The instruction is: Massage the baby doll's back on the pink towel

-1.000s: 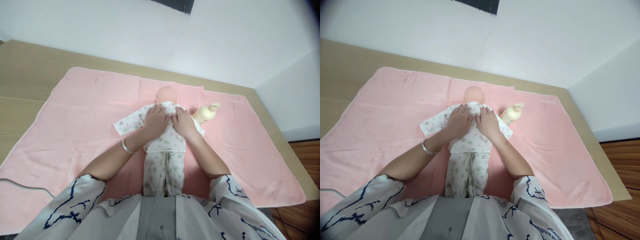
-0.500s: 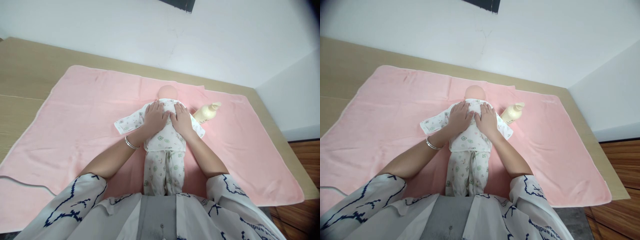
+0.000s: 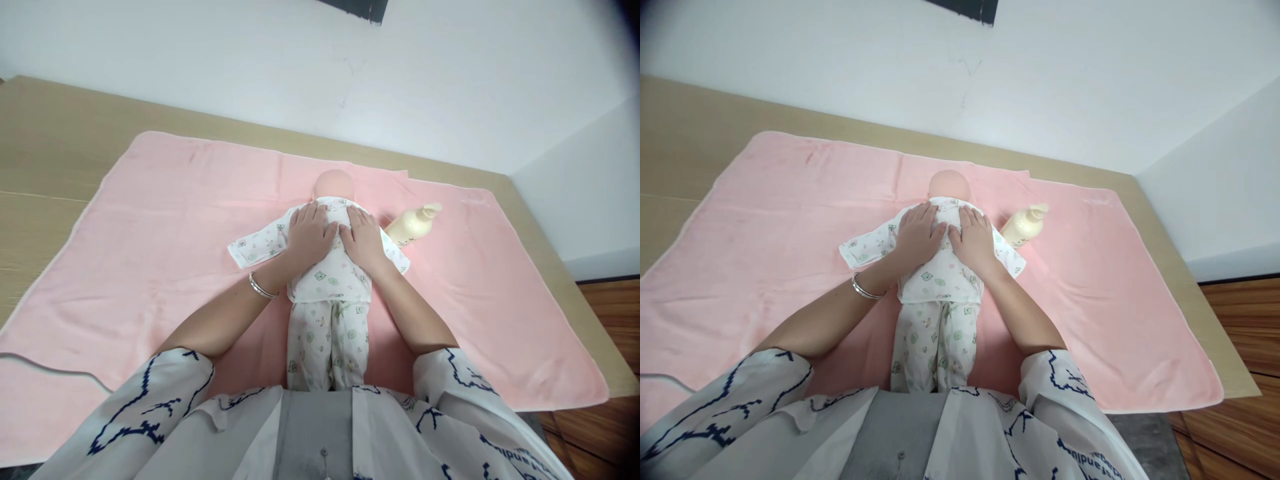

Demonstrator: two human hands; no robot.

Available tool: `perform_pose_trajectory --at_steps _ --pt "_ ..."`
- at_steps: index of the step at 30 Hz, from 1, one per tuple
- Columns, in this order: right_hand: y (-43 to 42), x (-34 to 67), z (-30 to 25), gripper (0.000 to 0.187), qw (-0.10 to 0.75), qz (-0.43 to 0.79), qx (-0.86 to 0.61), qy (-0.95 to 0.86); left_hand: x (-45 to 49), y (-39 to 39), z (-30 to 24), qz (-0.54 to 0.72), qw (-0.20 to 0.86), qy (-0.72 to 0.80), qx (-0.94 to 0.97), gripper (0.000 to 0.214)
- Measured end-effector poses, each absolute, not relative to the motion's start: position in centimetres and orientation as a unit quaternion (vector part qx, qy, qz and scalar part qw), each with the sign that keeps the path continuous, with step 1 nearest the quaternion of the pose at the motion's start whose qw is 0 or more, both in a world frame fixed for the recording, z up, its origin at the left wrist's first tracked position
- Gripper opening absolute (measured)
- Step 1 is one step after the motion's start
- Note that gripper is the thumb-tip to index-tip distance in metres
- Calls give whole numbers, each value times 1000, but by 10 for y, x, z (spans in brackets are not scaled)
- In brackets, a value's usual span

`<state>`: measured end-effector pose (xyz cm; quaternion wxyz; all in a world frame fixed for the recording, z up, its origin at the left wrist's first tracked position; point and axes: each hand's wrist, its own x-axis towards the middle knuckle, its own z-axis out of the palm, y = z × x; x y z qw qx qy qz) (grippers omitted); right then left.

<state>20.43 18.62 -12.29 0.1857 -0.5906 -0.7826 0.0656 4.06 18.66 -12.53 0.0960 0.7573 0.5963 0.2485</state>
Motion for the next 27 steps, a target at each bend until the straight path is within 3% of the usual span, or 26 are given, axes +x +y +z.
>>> perform_pose_trajectory --at_steps 14,27 --pt "187 204 -122 52 214 43 -570 -792 39 188 -126 263 100 588 758 52" --pt "190 207 -127 58 201 61 -579 -788 40 188 -127 266 108 590 754 54"
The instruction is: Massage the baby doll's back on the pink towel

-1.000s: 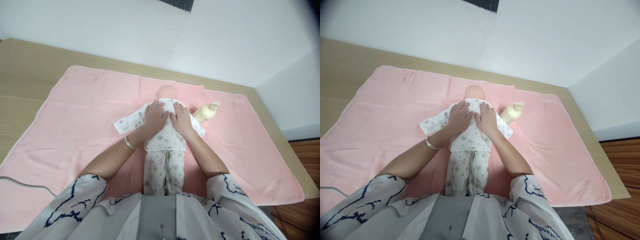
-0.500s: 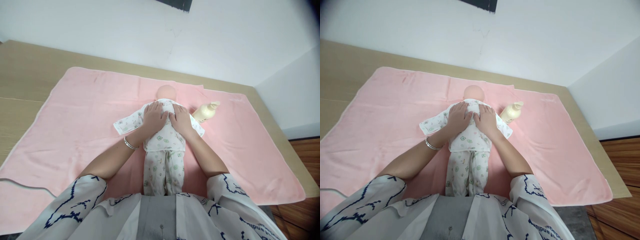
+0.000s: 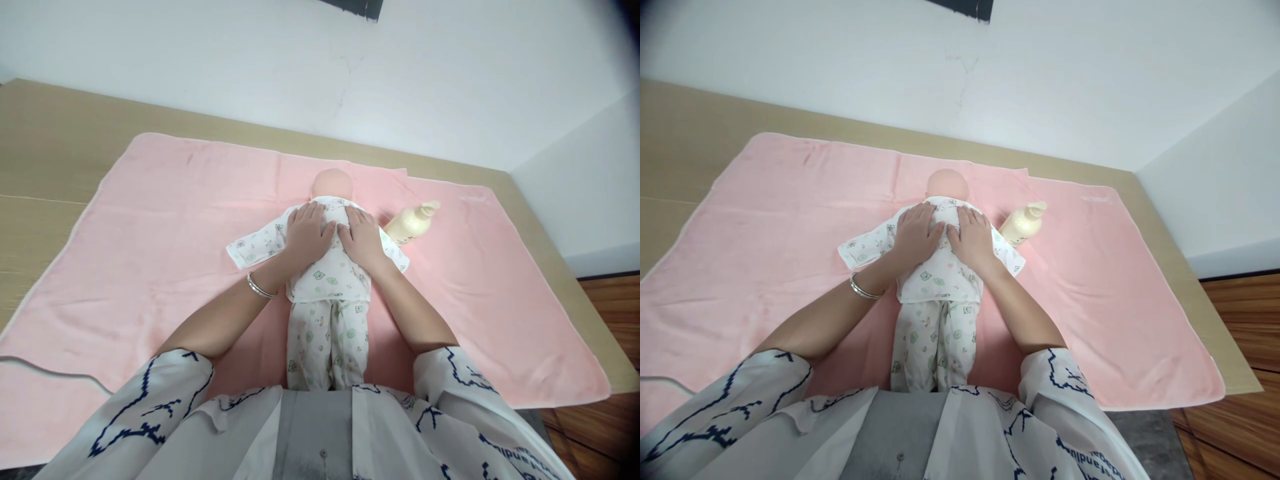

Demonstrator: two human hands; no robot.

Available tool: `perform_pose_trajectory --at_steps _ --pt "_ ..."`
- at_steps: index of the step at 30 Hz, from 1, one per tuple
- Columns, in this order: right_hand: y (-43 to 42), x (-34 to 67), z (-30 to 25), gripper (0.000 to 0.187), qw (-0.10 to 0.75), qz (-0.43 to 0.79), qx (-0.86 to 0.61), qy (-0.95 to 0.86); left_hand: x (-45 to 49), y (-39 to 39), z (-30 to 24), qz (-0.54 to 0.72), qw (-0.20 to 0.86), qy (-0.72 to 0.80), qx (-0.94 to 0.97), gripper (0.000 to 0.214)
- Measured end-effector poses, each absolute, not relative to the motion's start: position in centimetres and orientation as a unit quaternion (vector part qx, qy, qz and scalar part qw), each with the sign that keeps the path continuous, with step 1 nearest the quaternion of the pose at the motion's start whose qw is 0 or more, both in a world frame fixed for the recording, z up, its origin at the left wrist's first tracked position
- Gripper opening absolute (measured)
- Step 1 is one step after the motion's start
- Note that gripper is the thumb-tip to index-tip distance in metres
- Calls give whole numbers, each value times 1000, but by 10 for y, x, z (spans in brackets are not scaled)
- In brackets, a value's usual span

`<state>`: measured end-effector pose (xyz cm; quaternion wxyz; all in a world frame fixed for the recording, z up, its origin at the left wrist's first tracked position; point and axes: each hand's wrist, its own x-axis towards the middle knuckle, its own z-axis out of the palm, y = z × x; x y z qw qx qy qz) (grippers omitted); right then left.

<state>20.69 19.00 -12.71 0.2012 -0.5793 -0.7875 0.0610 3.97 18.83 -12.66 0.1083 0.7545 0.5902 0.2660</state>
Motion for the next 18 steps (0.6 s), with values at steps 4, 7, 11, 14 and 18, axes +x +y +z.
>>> perform_pose_trajectory --at_steps 4,7,11,14,18 --pt "189 207 -126 59 197 58 -573 -794 39 189 -127 266 111 588 756 55" --pt "188 206 -123 58 198 52 -572 -794 39 190 -127 265 112 587 757 55" --pt "188 205 -121 53 201 52 -572 -793 38 190 -127 270 114 586 756 54" --pt "189 206 -120 51 205 58 -574 -791 36 190 -128 278 115 583 755 52" --pt "189 206 -121 50 202 60 -582 -785 36 191 -126 278 121 583 753 49"
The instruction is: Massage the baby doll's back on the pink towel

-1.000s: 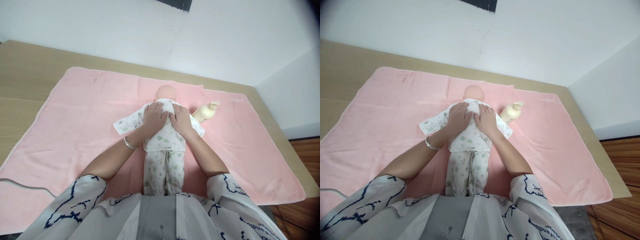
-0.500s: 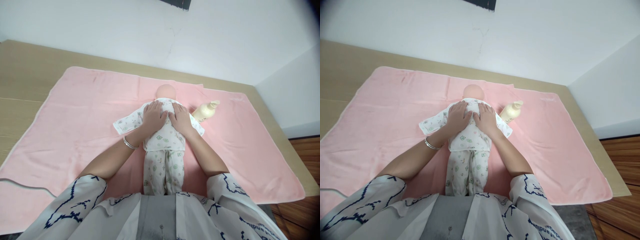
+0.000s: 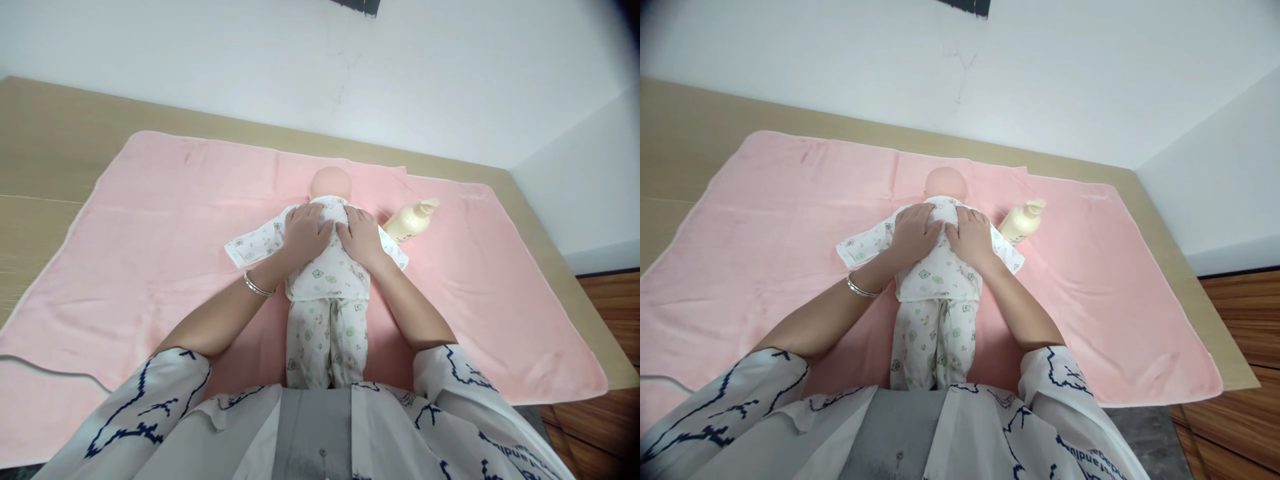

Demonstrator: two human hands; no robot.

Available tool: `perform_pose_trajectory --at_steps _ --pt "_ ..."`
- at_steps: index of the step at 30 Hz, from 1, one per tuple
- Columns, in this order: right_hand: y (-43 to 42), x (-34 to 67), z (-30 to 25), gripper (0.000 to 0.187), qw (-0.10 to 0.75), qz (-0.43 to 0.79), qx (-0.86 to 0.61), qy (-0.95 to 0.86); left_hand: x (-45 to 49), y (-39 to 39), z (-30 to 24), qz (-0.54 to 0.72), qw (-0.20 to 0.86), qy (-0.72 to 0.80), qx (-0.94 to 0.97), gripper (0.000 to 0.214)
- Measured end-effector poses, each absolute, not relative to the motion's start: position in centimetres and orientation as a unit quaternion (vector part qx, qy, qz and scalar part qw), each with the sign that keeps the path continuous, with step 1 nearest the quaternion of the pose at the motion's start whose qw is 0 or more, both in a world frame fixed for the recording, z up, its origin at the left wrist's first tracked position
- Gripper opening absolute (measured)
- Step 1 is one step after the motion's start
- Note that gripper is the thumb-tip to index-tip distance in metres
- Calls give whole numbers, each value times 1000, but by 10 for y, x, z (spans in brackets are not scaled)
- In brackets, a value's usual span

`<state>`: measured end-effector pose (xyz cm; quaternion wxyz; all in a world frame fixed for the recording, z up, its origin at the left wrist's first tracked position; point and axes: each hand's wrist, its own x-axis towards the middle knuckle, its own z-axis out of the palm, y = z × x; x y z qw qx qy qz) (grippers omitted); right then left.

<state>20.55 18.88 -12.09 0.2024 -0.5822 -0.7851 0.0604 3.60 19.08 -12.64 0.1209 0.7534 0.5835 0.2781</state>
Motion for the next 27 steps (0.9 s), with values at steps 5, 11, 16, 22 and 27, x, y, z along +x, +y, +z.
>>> perform_pose_trajectory --at_steps 5,11,16,22,27 --pt "189 205 -121 52 206 62 -577 -788 40 182 -116 249 102 592 760 48" --pt "194 210 -118 58 186 91 -575 -792 39 181 -113 233 103 581 773 50" --pt "184 202 -113 54 176 84 -560 -805 31 195 -120 243 132 573 771 53" --pt "162 188 -106 45 196 31 -563 -802 33 189 -118 248 125 575 770 50" --pt "179 198 -109 32 226 80 -545 -804 43 169 -115 261 79 550 789 45"
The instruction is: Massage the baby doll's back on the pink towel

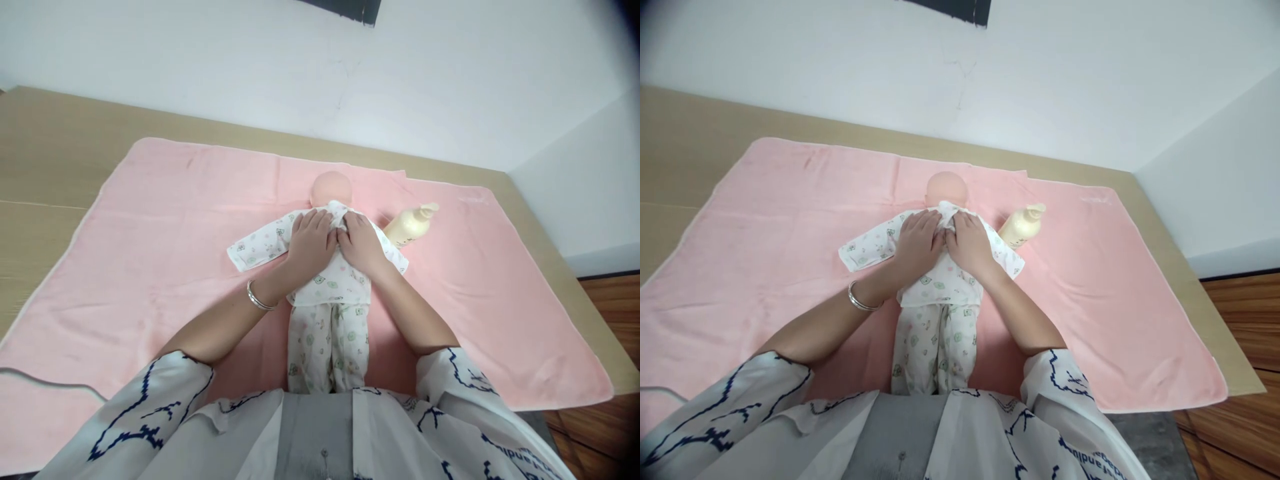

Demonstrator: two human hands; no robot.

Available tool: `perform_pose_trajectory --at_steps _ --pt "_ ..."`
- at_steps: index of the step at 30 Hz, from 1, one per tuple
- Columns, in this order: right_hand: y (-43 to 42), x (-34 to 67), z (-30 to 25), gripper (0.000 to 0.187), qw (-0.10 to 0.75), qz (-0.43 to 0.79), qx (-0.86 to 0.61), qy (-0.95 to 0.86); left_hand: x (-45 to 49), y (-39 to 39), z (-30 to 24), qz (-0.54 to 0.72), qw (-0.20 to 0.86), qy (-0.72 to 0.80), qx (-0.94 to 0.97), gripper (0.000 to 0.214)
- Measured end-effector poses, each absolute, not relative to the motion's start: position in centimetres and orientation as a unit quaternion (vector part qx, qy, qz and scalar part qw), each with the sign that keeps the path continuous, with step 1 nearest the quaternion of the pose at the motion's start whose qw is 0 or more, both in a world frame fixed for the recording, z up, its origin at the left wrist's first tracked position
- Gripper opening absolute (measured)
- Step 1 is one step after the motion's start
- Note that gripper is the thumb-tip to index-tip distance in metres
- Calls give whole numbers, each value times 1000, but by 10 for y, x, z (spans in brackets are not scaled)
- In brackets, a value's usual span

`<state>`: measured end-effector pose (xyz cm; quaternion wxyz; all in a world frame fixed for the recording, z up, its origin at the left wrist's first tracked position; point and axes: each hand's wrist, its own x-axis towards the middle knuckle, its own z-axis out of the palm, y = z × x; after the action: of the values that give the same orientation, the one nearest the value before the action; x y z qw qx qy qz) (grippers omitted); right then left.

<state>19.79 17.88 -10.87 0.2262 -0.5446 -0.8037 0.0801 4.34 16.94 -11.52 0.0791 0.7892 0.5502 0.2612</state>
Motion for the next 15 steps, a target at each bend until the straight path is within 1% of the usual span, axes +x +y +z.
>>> perform_pose_trajectory --at_steps 4,9,12,15 --pt "195 206 -115 39 235 96 -542 -801 45 166 -115 264 70 545 793 43" --pt "179 198 -106 35 202 57 -548 -810 35 186 -117 273 109 559 775 45" --pt "171 194 -103 41 191 40 -545 -816 31 195 -119 261 130 567 770 47" --pt "178 197 -109 49 188 58 -542 -817 34 190 -118 259 120 567 773 46"
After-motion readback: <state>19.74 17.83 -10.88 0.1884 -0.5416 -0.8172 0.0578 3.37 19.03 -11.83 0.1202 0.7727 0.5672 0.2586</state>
